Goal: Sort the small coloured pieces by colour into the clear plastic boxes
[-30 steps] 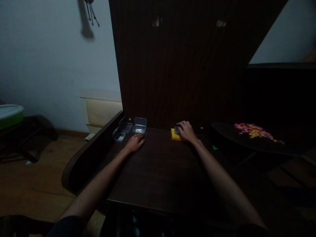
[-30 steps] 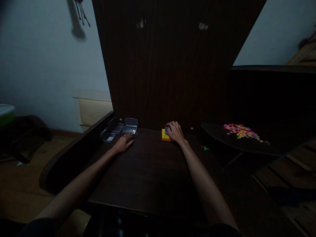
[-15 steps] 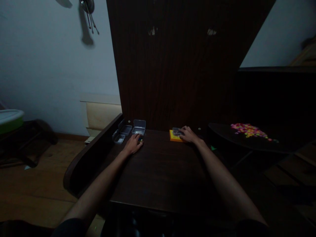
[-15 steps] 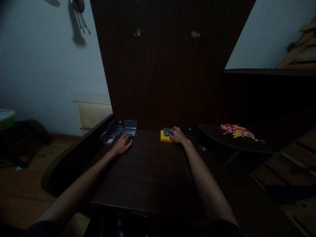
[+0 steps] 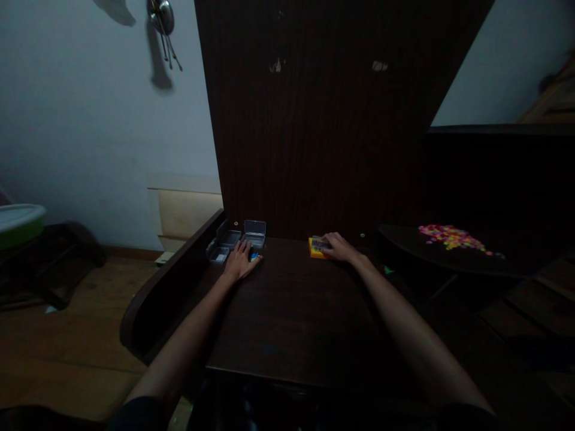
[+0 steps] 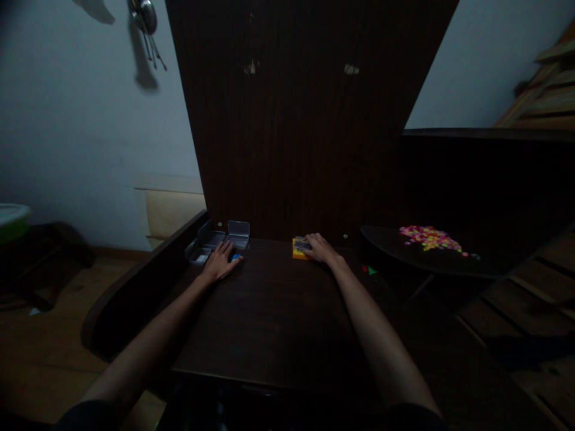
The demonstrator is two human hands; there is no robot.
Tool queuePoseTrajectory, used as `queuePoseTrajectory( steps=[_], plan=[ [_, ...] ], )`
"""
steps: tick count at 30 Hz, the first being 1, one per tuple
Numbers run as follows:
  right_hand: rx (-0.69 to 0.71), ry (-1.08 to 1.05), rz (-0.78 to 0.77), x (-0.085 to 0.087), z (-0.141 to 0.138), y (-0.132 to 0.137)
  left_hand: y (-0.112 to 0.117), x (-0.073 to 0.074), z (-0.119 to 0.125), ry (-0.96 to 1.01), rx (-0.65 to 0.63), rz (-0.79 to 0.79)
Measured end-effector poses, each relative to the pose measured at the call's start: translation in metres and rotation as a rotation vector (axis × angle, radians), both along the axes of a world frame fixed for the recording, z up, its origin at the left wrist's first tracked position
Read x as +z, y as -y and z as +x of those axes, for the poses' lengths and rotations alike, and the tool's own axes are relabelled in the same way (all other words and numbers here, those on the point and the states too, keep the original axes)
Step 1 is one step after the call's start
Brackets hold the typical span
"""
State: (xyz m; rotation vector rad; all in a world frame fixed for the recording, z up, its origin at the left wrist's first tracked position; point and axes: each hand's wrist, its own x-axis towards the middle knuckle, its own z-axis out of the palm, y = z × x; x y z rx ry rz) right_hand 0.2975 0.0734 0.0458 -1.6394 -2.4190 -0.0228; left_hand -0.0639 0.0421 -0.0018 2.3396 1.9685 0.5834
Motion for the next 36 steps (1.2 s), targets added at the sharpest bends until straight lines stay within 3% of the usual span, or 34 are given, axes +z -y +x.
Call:
queuePoseTrajectory(
  steps=[5, 11, 14, 16, 19, 24, 36],
  plan=[
    [0.107, -0.064, 0.067, -0.004, -0.028, 0.019, 0.003, 0.004, 0.001, -0.006, 0.013, 0.005],
    [0.316, -0.07, 0.002, -0.004, -0.071, 0.057, 0.003, 0.004, -0.001, 0.038, -0.009, 0.025],
    [0.371, -0.026, -0.033, -0.002, -0.083, 0.075, 0.005, 0.002, -0.005, 0.093, -0.097, 0.113],
    [0.41, -0.008, -0.045, -0.002, -0.088, 0.085, 0.008, 0.0, -0.009, 0.11, -0.238, 0.144],
    [0.454, -0.001, -0.048, -0.002, -0.089, 0.097, 0.012, 0.0, -0.014, 0.118, -0.383, 0.057],
    [0.453, 0.001, -0.041, -0.002, -0.088, 0.106, 0.007, 0.004, -0.011, 0.145, -0.362, -0.126],
    [0.448, 0.021, -0.02, -0.008, -0.097, 0.121, 0.007, 0.009, -0.005, 0.247, -0.358, -0.036]
  ],
)
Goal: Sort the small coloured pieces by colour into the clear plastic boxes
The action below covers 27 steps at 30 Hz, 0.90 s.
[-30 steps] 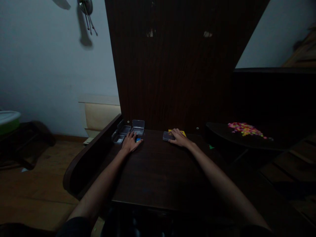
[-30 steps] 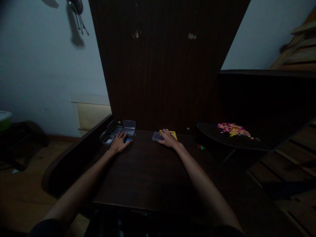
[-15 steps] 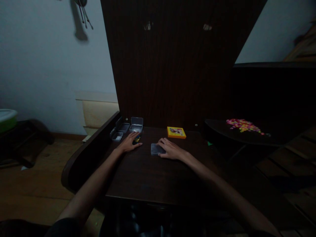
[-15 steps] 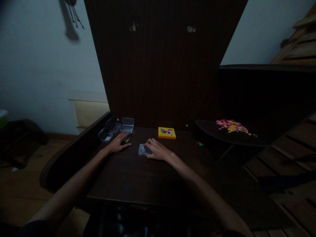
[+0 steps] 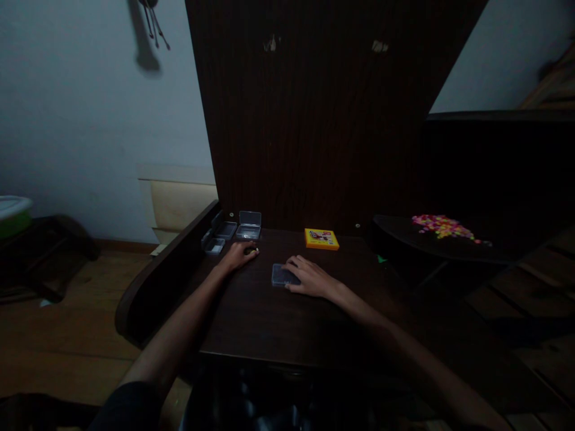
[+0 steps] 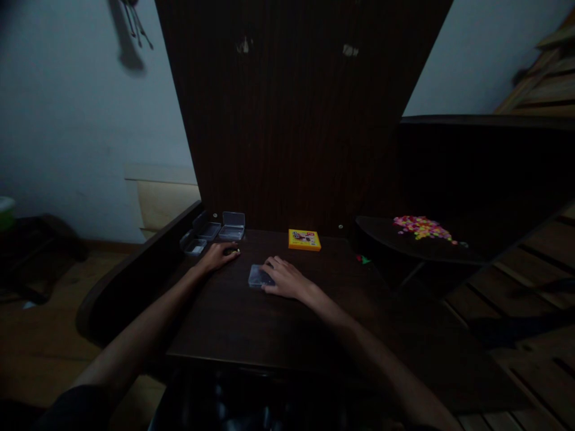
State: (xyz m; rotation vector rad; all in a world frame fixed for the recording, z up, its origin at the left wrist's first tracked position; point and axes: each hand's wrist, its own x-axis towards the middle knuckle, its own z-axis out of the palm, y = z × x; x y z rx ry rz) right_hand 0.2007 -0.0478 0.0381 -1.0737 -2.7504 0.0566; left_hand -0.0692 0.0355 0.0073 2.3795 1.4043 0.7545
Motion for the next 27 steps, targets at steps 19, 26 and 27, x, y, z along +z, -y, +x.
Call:
queuePoseTrajectory(
  steps=[19, 26, 27],
  plan=[
    [-0.03, 0.059, 0.079, -0.01, 0.004, 0.009, 0.039, 0.01, 0.014, 0.007, -0.168, 0.255],
    [0.011, 0.13, 0.261, -0.022, 0.002, 0.012, 0.077, 0.002, 0.05, -0.021, -0.351, 0.004],
    [0.016, 0.141, 0.287, -0.025, 0.002, 0.011, 0.077, 0.0, 0.053, -0.016, -0.358, -0.015]
  ],
)
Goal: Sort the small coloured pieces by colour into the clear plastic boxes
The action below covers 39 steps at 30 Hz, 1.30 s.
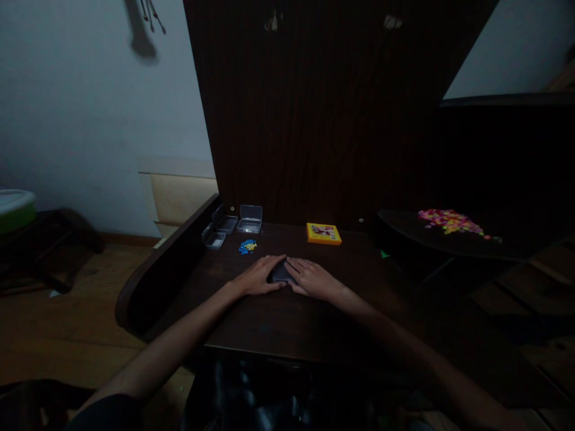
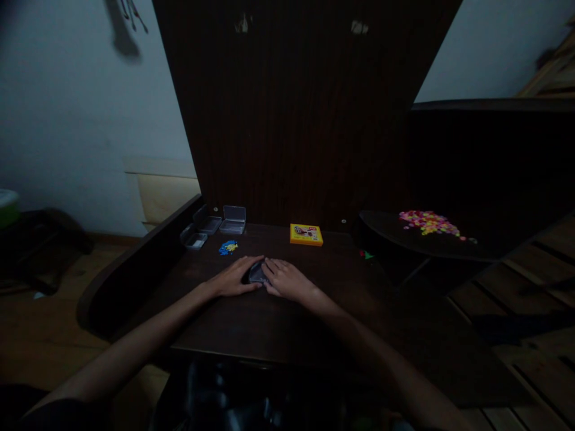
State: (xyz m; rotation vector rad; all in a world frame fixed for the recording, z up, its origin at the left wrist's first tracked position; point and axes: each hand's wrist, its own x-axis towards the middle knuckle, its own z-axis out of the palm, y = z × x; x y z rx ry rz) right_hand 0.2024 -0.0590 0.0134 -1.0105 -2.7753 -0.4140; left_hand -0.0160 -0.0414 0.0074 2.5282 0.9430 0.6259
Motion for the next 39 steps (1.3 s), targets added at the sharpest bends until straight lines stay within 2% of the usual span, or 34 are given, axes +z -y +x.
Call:
queuePoseTrajectory(
  steps=[8, 17, 22, 29, 39],
  plan=[
    [0.069, 0.154, 0.14, -0.011, -0.002, -0.006, -0.006, -0.004, 0.005, 0.092, -0.006, -0.051],
    [0.13, 0.244, 0.139, -0.006, -0.004, -0.015, -0.008, -0.005, 0.005, 0.155, 0.065, -0.111],
    [0.153, 0.212, 0.123, -0.006, -0.004, -0.019, -0.009, -0.007, 0.004, 0.222, 0.084, -0.152],
    [0.13, 0.167, 0.13, -0.01, -0.004, -0.018, -0.009, -0.006, 0.005, 0.288, 0.099, -0.169],
    [0.111, 0.25, 0.186, 0.001, -0.01, -0.013, -0.01, -0.007, 0.005, 0.318, 0.109, -0.188]
  ],
)
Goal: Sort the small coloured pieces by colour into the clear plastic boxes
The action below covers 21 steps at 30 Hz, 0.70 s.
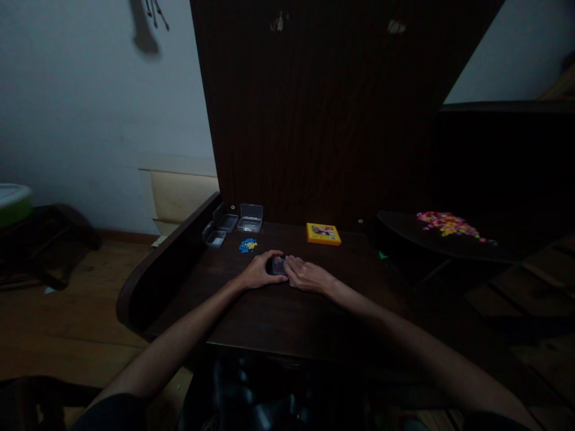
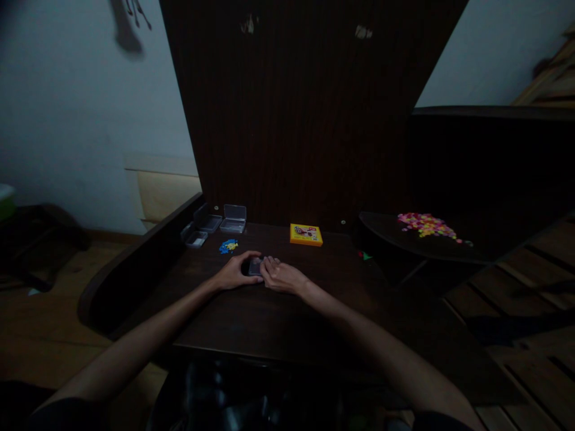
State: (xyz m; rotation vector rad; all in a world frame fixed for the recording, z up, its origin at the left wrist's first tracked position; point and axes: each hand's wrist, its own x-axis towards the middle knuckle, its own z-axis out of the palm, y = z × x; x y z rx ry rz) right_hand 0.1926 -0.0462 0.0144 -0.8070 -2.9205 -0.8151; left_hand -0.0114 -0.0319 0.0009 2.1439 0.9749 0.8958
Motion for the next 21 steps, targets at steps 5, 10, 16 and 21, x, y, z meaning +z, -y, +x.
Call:
queuePoseTrajectory(
  steps=[5, 10, 16, 21],
  plan=[
    [-0.034, 0.03, 0.039, 0.0, -0.0023, 0.0025, -0.0002, -0.0006, 0.0002, 0.032, -0.003, -0.023],
    [-0.042, 0.024, 0.046, 0.0028, -0.0045, 0.0046, 0.0007, 0.0008, 0.0002, 0.057, -0.005, -0.047],
    [-0.059, 0.026, 0.068, 0.0056, -0.007, 0.006, 0.0014, 0.0022, 0.0002, 0.098, -0.015, -0.085],
    [-0.052, -0.004, 0.036, 0.0066, -0.0052, 0.0068, 0.0009, 0.0023, -0.0007, 0.073, -0.013, -0.065]
  ],
)
